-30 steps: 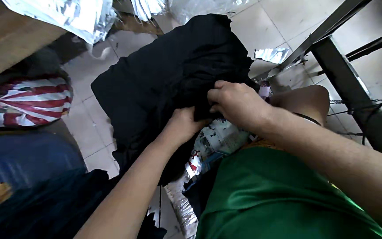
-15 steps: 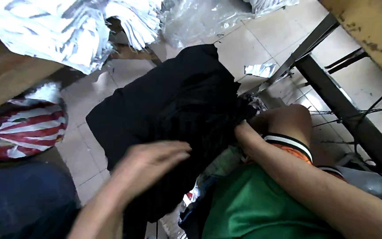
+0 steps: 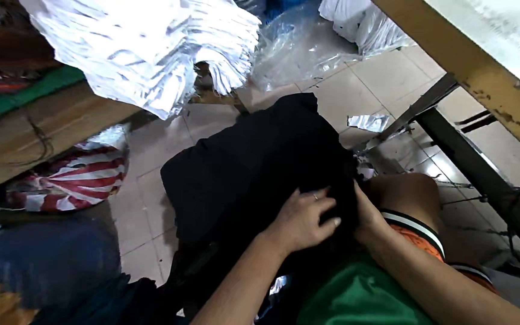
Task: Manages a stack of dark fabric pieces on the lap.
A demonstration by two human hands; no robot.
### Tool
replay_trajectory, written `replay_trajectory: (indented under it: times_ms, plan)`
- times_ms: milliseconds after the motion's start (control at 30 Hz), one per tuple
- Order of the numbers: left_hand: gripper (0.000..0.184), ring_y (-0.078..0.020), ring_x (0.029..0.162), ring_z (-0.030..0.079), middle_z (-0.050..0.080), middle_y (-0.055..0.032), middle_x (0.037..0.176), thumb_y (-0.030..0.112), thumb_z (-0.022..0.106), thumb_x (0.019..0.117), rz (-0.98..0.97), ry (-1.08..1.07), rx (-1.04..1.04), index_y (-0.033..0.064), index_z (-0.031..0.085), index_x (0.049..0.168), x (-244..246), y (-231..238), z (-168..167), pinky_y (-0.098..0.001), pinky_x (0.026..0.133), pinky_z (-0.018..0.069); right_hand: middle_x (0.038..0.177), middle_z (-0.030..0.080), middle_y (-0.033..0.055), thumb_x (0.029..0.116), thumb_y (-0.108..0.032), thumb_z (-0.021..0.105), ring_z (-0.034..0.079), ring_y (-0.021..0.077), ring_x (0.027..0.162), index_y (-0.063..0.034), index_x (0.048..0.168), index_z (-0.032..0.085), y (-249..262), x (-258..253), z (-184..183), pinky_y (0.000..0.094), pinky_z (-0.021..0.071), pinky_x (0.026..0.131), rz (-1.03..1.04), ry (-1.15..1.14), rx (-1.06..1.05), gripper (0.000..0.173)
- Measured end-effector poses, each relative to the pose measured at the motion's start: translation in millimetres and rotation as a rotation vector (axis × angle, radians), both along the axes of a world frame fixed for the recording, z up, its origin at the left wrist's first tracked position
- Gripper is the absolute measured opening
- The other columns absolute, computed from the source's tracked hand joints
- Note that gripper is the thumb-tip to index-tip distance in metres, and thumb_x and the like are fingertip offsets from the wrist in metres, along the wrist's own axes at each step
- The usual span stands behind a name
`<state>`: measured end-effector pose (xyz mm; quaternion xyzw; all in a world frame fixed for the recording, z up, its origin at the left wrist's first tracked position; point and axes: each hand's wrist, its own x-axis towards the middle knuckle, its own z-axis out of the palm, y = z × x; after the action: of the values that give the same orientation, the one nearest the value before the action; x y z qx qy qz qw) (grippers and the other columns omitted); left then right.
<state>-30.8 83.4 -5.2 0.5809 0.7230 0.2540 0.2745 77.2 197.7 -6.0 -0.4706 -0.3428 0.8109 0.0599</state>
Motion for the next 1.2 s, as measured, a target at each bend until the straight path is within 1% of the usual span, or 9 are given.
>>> replay_trajectory:
  times_ms: [233,333,433,533,633,733,900,1067,1200]
  plan:
    - [0.027,-0.0378,0.108,0.07,0.072,-0.0209,0.108,0.026,0.062,0.0979,-0.253,0.196,-0.002,0.0016,0.073,0.103,23,15,7,-0.0611,0.103,0.0463,0.086,0.07,0.0078,0.1002,-0.027,0.064,0.068,0.0151,0.074,-0.0033,0.116,0.063,17,-17,-9,0.0331,0.058,0.067,0.091,-0.245,0.091,0.028]
    - [0.02,-0.0257,0.098,0.074,0.076,-0.0128,0.098,0.018,0.063,0.0948,-0.121,0.231,0.411,0.005,0.074,0.085,22,2,2,-0.0435,0.09,0.0579,0.078,0.067,0.0065,0.102,-0.023,0.06,0.066,0.0139,0.066,-0.0036,0.108,0.063,16,-20,-13,0.031,0.0562,0.06,0.071,-0.269,0.106,0.02]
    - [0.028,-0.0221,0.118,0.068,0.073,-0.0077,0.124,0.025,0.057,0.0998,0.433,0.465,0.392,0.0079,0.079,0.105,-19,-46,21,-0.0408,0.102,0.0538,0.086,0.068,0.0086,0.1016,-0.024,0.061,0.066,0.0159,0.074,-0.0018,0.113,0.064,16,-19,-11,0.0351,0.0563,0.065,0.096,-0.332,0.177,0.025]
    - [0.049,-0.0404,0.142,0.045,0.047,-0.0233,0.152,0.03,0.049,0.1067,1.108,0.143,0.046,-0.001,0.051,0.145,-86,-137,12,-0.0597,0.115,0.0364,0.093,0.069,0.0109,0.1006,-0.026,0.063,0.067,0.0184,0.081,-0.001,0.118,0.063,17,-17,-15,0.0383,0.057,0.071,0.101,-0.362,0.206,0.031]
    - [0.071,-0.0435,0.145,0.037,0.036,-0.0277,0.158,0.043,0.054,0.1051,1.492,-0.346,-0.234,0.0023,0.029,0.159,-90,-203,-21,-0.062,0.115,0.0323,0.101,0.067,0.0131,0.1012,-0.023,0.062,0.067,0.0189,0.086,0.0007,0.128,0.057,18,-20,-14,0.0383,0.0564,0.075,0.084,-0.362,0.183,0.036]
    - [0.065,-0.0379,0.145,0.039,0.042,-0.0276,0.154,0.042,0.047,0.1073,1.387,-0.632,-0.442,-0.0041,0.039,0.152,-60,-200,-37,-0.0548,0.118,0.0304,0.106,0.067,0.0137,0.1009,-0.024,0.063,0.067,0.0188,0.091,0.0007,0.13,0.056,19,-22,-10,0.0379,0.0563,0.078,0.088,-0.368,0.171,0.039]
    - [0.061,-0.0377,0.145,0.04,0.043,-0.0304,0.152,0.032,0.054,0.1061,1.355,-0.548,-0.441,-0.0094,0.04,0.149,-60,-200,-57,-0.0494,0.12,0.0295,0.106,0.068,0.0144,0.1004,-0.021,0.063,0.067,0.0203,0.093,0.0004,0.129,0.057,20,-25,-12,0.0394,0.0564,0.079,0.063,-0.333,0.142,0.037]
    - [0.052,-0.0328,0.125,0.055,0.056,-0.0298,0.136,0.022,0.061,0.1022,1.49,-0.53,-0.258,-0.0111,0.048,0.14,-42,-168,17,-0.049,0.107,0.043,0.113,0.066,0.0167,0.1007,-0.021,0.063,0.066,0.0214,0.098,0.0021,0.135,0.052,20,-23,5,0.04,0.0553,0.084,0.049,-0.246,0.153,0.043]
    - [0.044,-0.017,0.11,0.062,0.062,-0.02,0.126,0.019,0.057,0.1035,1.433,-0.488,-0.056,-0.0063,0.049,0.139,-31,-161,74,-0.0372,0.097,0.0505,0.109,0.067,0.0131,0.1018,-0.016,0.061,0.066,0.015,0.095,0.0027,0.132,0.054,23,-20,61,0.0335,0.0556,0.083,0.06,-0.038,0.307,0.036]
